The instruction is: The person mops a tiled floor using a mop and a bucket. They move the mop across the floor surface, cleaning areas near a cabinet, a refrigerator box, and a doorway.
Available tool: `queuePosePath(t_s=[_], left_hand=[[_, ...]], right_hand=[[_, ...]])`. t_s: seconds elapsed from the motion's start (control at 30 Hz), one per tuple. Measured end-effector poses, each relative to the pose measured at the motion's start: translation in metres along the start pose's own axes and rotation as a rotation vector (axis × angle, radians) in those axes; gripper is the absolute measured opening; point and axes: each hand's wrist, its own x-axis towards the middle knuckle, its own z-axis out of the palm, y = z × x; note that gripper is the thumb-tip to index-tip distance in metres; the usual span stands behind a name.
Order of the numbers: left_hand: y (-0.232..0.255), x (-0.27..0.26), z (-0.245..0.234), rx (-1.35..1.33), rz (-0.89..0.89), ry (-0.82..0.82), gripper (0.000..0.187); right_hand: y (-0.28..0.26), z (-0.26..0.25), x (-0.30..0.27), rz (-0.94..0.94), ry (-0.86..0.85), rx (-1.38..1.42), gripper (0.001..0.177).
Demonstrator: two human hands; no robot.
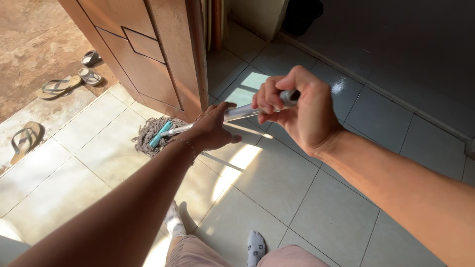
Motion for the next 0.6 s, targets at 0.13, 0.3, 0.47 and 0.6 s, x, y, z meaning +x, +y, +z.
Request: queuePosePath(t_s=[0.13,0.3,0.47,0.6], left_hand=[[-0.053,0.030,-0.042,-0.019,-0.210,0.095,0.032],[-0.128,0.052,-0.125,0.076,-0.324,0.032,0.025],[-0.223,0.073,-0.190,0.136,-0.312,-0.060,0.021],[-0.266,0.075,-0.201,0.144,-0.337,-0.140,0.020]], right_hand=[[0.000,0.047,0.060,0.002,-0.010,0.016,0.033],[0.009,0.124,0.140,0.045,0.015,0.053,0.030],[0.032,0.201,0.206,0.032,0.001,-0.017,0.029],[0.051,0.230,0.214,0.023,0.037,0.011,0.031]])
